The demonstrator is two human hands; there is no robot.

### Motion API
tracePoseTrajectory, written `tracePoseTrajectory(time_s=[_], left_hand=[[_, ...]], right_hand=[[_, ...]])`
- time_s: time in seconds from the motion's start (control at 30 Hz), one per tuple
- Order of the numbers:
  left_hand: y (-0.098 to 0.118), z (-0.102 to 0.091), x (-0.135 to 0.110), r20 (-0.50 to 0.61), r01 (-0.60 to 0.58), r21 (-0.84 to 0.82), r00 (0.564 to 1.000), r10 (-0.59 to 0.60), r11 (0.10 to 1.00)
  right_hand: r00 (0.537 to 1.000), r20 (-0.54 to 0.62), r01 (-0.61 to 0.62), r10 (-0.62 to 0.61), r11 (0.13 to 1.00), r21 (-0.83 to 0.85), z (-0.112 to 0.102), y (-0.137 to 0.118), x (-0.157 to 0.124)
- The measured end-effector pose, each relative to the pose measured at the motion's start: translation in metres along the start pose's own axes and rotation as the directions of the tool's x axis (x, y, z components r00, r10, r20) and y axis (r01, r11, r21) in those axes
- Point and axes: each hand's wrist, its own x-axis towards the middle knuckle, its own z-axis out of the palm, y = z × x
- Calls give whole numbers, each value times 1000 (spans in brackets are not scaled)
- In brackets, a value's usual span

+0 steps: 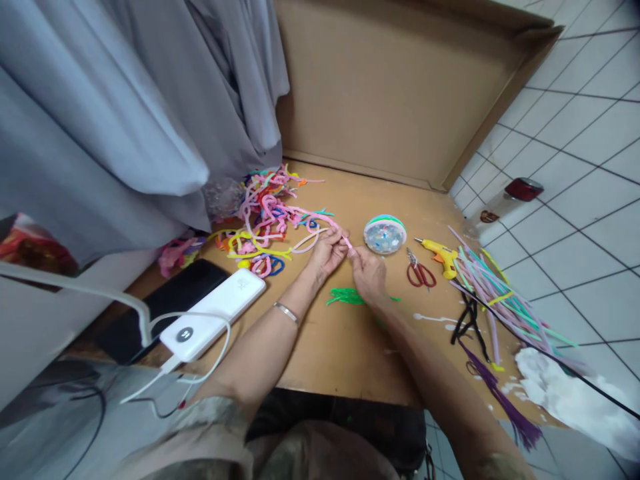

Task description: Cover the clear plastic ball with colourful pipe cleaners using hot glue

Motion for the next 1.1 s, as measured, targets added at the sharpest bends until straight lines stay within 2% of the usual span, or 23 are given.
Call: tracePoseTrajectory(time_s=[0.27, 0.4, 0.53, 0.63, 0.73, 0.83, 1.0, 1.1], left_hand=[[-1, 2, -1, 32, -2, 4, 999, 2, 1000], [-7, 2, -3, 71, 23, 111, 997, -31, 994], [-15, 0, -4, 133, 21, 271, 989, -59, 962], [-17, -4, 0, 111, -13, 344, 993, -27, 939], [-12, -10, 5, 50, -58, 321, 998, 44, 945], [-4, -14, 9, 5, -80, 275, 997, 82, 958], [0, -15, 12, -21, -56, 240, 998, 62, 969], [5, -18, 15, -58, -92, 167, 993, 103, 982]], right_hand=[[996, -64, 73, -69, 996, 53, 4, 7, -10], [994, -94, 58, -56, 998, 13, 4, 15, -12], [997, -74, 35, -37, 999, -23, 1, 18, -11], [999, -33, 3, -5, 997, -72, -4, 15, -12], [1000, 4, -4, 5, 990, -141, -8, 12, -14], [999, 35, 42, -37, 985, -168, -11, 9, -16], [997, -6, 69, -71, 981, -182, -13, 10, -16], [995, -38, 81, -90, 978, -191, -14, 12, -17]])
